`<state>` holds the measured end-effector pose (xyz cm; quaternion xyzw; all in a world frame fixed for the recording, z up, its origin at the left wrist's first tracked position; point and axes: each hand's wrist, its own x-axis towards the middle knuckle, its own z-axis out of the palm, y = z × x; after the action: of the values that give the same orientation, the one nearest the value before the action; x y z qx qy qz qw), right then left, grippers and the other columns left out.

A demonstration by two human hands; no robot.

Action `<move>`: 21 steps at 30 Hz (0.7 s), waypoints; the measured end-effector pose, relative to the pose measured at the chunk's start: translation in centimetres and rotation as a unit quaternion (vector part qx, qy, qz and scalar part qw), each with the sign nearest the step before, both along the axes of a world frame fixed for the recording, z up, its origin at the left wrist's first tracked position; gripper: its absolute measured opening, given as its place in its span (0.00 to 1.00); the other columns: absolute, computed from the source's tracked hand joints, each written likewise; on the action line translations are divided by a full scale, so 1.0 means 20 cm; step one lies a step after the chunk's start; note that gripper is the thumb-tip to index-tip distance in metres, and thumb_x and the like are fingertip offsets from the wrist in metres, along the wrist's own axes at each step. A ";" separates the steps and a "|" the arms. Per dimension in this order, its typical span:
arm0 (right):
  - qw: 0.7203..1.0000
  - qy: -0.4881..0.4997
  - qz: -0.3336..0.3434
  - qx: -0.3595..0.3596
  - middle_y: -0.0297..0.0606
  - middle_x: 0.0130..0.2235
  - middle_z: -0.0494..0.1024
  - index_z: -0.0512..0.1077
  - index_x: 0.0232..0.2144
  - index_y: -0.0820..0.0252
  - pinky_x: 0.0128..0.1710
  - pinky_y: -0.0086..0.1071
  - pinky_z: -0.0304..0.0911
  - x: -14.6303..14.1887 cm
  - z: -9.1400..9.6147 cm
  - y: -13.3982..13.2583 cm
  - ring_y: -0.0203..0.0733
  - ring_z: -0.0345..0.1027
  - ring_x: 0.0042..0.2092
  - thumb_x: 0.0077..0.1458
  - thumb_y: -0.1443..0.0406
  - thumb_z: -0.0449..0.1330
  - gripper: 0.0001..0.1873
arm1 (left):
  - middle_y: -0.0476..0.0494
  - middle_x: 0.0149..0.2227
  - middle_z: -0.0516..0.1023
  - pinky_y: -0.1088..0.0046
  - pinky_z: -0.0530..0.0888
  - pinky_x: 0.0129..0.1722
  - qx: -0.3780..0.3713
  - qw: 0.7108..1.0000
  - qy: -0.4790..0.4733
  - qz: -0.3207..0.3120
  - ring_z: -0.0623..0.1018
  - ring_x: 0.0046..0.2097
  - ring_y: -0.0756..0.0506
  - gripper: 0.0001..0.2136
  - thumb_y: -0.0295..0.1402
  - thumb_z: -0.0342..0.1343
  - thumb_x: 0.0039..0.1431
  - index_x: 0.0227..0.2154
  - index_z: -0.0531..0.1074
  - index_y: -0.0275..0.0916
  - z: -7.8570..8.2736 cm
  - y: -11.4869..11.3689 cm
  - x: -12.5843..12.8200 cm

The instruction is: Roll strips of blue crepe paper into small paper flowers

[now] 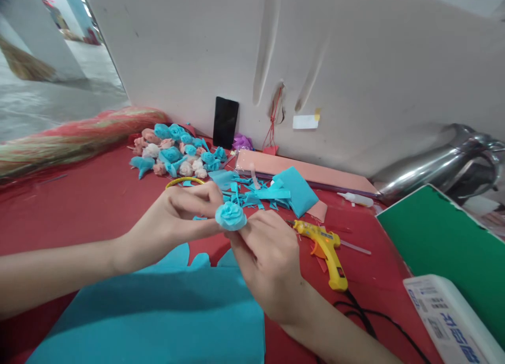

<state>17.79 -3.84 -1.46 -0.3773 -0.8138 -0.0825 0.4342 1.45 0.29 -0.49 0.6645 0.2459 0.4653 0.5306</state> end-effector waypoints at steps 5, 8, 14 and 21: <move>1.000 0.020 -0.013 -0.003 0.34 0.19 0.75 0.72 0.23 0.61 0.25 0.30 0.65 -0.01 -0.01 0.01 0.40 0.73 0.26 0.57 0.76 0.54 0.13 | 0.50 0.24 0.72 0.75 0.71 0.35 0.048 0.998 0.038 0.027 0.71 0.32 0.50 0.06 0.26 0.63 0.53 0.22 0.81 0.39 -0.01 -0.01 0.01; 0.998 0.045 -0.014 -0.046 0.34 0.21 0.76 0.72 0.22 0.61 0.26 0.29 0.65 -0.01 0.00 0.01 0.38 0.73 0.26 0.55 0.75 0.55 0.13 | 0.49 0.27 0.75 0.76 0.71 0.33 0.073 0.993 0.092 0.010 0.73 0.32 0.50 0.06 0.29 0.60 0.56 0.26 0.81 0.38 0.00 0.03 0.01; 0.963 0.168 -0.030 -0.209 0.33 0.22 0.78 0.72 0.23 0.60 0.30 0.29 0.68 0.02 0.02 0.05 0.37 0.73 0.25 0.59 0.67 0.55 0.14 | 0.48 0.33 0.81 0.75 0.71 0.34 0.161 0.938 0.301 -0.055 0.78 0.35 0.47 0.10 0.26 0.57 0.55 0.40 0.79 0.39 0.01 0.17 -0.05; 0.910 0.090 0.066 -0.399 0.35 0.21 0.79 0.73 0.21 0.62 0.26 0.27 0.67 0.05 -0.02 0.14 0.36 0.73 0.25 0.60 0.69 0.53 0.17 | 0.42 0.37 0.81 0.70 0.70 0.39 0.257 0.839 0.470 -0.100 0.78 0.41 0.41 0.15 0.17 0.53 0.53 0.35 0.80 0.40 -0.15 0.16 -0.22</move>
<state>18.89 -1.06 -1.77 -0.4702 -0.7595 0.3122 0.3235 -2.91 3.53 -3.51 0.9366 0.2698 0.0885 0.2053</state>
